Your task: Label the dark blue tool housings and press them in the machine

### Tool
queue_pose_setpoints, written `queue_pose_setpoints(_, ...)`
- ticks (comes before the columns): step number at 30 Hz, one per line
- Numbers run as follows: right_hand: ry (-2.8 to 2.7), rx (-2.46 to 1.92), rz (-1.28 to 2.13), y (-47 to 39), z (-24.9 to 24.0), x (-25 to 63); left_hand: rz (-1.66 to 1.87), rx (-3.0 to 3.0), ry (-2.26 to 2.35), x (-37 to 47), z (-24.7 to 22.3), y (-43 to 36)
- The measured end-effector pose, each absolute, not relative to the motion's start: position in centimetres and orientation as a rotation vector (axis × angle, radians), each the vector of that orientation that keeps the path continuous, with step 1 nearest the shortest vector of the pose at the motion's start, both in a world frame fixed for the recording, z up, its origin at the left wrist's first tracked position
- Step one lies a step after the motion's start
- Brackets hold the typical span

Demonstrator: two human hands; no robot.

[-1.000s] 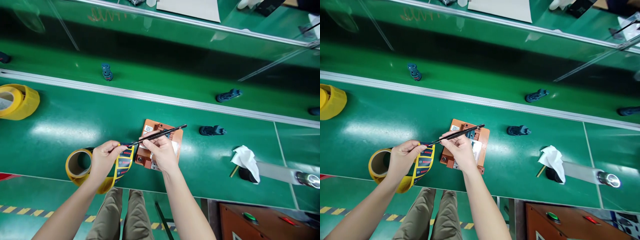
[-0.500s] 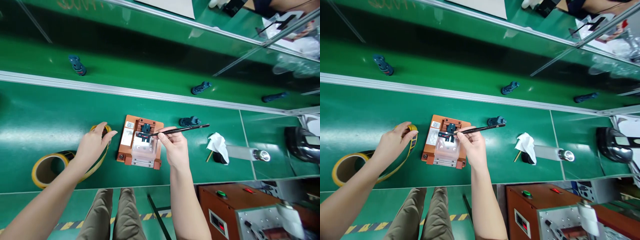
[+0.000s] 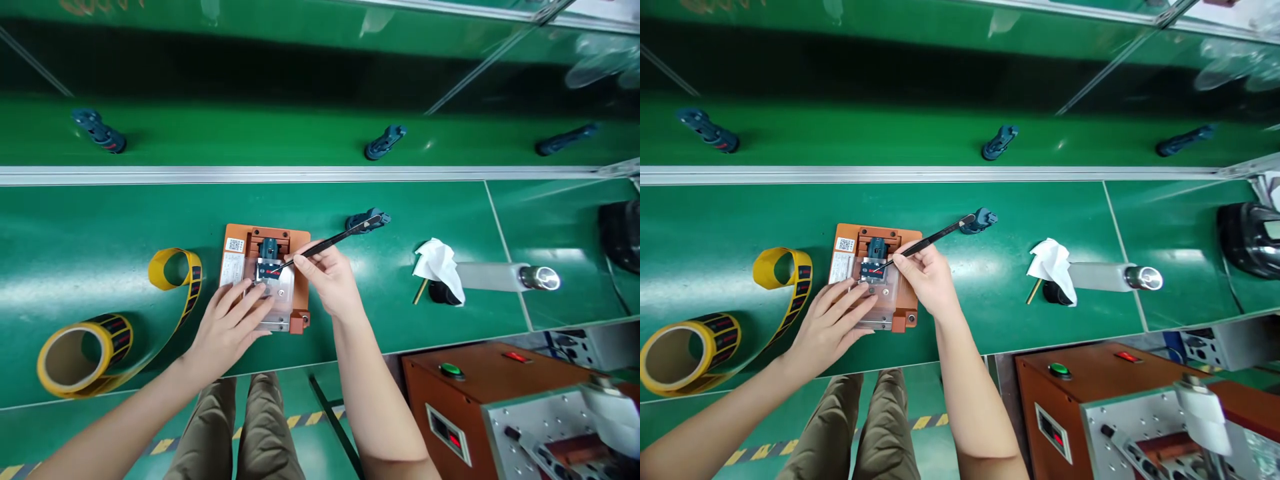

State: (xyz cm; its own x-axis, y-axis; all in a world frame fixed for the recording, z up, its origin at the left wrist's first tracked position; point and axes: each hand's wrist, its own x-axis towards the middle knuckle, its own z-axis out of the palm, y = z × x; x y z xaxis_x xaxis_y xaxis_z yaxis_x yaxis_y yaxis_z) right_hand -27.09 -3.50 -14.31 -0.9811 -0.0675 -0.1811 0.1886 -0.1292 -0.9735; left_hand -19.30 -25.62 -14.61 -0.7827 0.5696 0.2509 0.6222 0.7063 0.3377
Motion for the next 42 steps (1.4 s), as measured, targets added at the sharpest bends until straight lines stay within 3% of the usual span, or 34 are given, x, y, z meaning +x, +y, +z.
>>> queue_pose_setpoints(34, 2.02, 0.084, -2.12, -3.6, -13.9, -27.6, -0.471, -0.972, -2.989, -21.1, -13.0, -25.1)
queue_pose_setpoints(40, 2.159, 0.324, -2.424, -2.5, -13.0, -26.8, -0.465, -0.948, -3.01, -21.1, -12.0, -24.7)
queue_pose_setpoints(42, 2.371, 0.408, -2.367, -1.2, -12.9, -25.8, -0.566, -0.842, -2.985, -21.9, -12.2, -24.7)
